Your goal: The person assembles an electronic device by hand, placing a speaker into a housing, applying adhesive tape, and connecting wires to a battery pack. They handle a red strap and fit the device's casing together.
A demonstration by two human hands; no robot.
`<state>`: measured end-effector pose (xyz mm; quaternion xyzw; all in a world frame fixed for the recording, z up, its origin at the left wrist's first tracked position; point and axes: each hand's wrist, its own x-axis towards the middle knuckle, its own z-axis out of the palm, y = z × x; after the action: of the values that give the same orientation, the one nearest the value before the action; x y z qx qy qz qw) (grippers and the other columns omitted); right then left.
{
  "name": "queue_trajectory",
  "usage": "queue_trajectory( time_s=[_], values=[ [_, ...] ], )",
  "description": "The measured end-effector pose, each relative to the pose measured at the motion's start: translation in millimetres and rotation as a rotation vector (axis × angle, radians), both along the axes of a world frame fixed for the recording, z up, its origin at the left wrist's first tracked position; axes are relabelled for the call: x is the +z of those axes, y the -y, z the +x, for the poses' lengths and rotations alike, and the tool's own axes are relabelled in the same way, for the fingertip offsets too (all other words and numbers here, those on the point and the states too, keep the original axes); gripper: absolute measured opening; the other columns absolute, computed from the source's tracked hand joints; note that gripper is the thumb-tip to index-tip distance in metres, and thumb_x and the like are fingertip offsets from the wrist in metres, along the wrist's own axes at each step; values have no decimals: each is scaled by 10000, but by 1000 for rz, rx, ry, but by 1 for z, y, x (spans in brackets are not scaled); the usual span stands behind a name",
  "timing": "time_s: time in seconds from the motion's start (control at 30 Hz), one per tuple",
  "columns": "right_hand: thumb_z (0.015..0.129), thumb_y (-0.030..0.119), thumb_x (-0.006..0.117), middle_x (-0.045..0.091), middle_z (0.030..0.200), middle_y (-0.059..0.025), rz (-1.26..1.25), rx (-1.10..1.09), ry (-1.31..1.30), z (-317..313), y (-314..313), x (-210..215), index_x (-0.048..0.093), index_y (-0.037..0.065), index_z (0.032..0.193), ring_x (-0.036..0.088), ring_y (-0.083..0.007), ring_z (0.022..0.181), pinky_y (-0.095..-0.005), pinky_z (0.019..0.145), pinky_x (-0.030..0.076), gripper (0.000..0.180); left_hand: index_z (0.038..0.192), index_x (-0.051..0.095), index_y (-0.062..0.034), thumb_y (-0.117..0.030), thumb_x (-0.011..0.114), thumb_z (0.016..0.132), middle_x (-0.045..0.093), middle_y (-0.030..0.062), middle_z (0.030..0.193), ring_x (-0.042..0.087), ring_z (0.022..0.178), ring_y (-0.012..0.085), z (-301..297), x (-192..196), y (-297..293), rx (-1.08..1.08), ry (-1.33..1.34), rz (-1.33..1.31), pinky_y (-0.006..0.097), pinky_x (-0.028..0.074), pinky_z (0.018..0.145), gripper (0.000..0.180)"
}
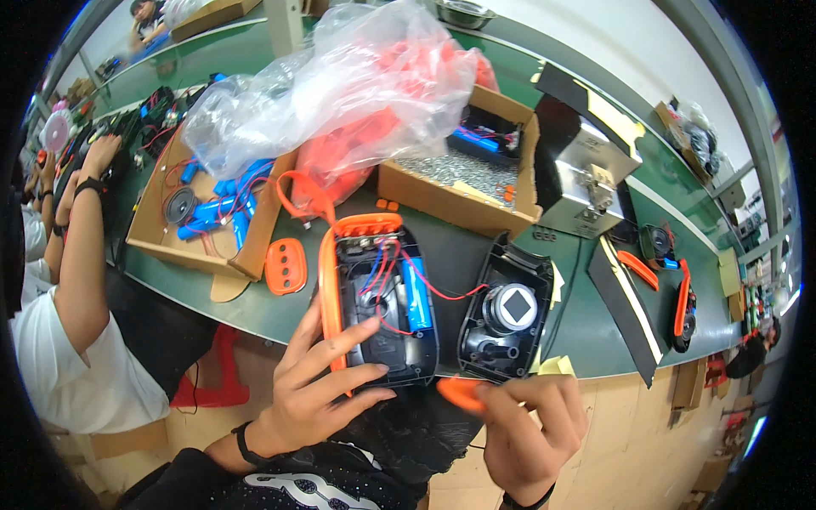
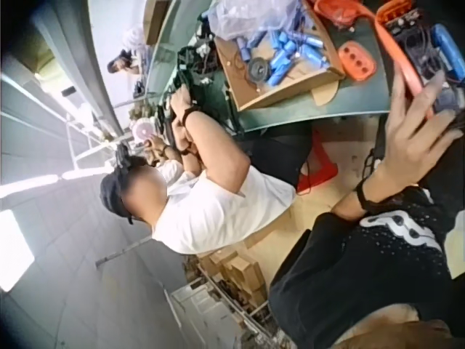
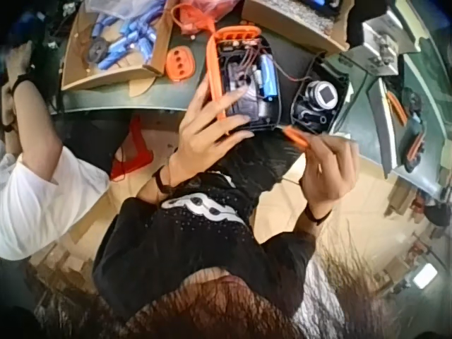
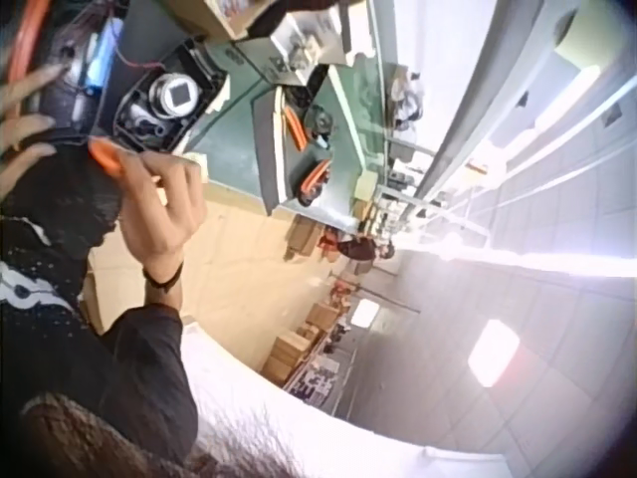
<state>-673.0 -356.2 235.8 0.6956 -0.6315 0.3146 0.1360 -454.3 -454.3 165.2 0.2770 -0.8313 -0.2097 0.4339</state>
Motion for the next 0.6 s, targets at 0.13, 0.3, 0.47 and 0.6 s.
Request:
queue_trajectory(
  time_s=[0.13, 0.3, 0.47, 0.6],
  values=[
    [586, 3, 813, 701, 811, -56, 38, 199, 234, 20, 11, -9, 789, 56, 932, 629, -242, 702, -312, 580, 484, 351, 964, 800, -99, -220, 947, 650, 692, 75, 1329, 502, 1360, 456, 9, -15, 12, -50, -45, 21, 503, 544, 1029, 367],
    [617, 10, 803, 688, 798, -43, 87, 318, 189, 35, 35, -12, 817, 76, 979, 616, -223, 714, -301, 586, 481, 368, 1039, 815, -166, -261, 923, 603, 666, 69, 1384, 487, 1260, 349, 13, -17, 21, -87, -88, 10, 374, 517, 889, 460],
    [588, 64, 770, 679, 806, -24, 118, 350, 122, 40, 44, -15, 831, 94, 951, 603, -214, 734, -297, 583, 472, 369, 969, 833, -206, -322, 909, 644, 685, 29, 1355, 503, 1065, 264, 22, -19, 17, 8, -96, -84, 336, 406, 919, 353],
    [573, 76, 759, 680, 810, -20, 121, 337, 102, 41, 43, -18, 833, 104, 947, 600, -211, 734, -298, 583, 474, 382, 987, 829, -187, -208, 901, 664, 730, 3, 1241, 526, 911, 203, 23, -21, 18, -79, -124, -67, 296, 444, 795, 331]
  ],
)
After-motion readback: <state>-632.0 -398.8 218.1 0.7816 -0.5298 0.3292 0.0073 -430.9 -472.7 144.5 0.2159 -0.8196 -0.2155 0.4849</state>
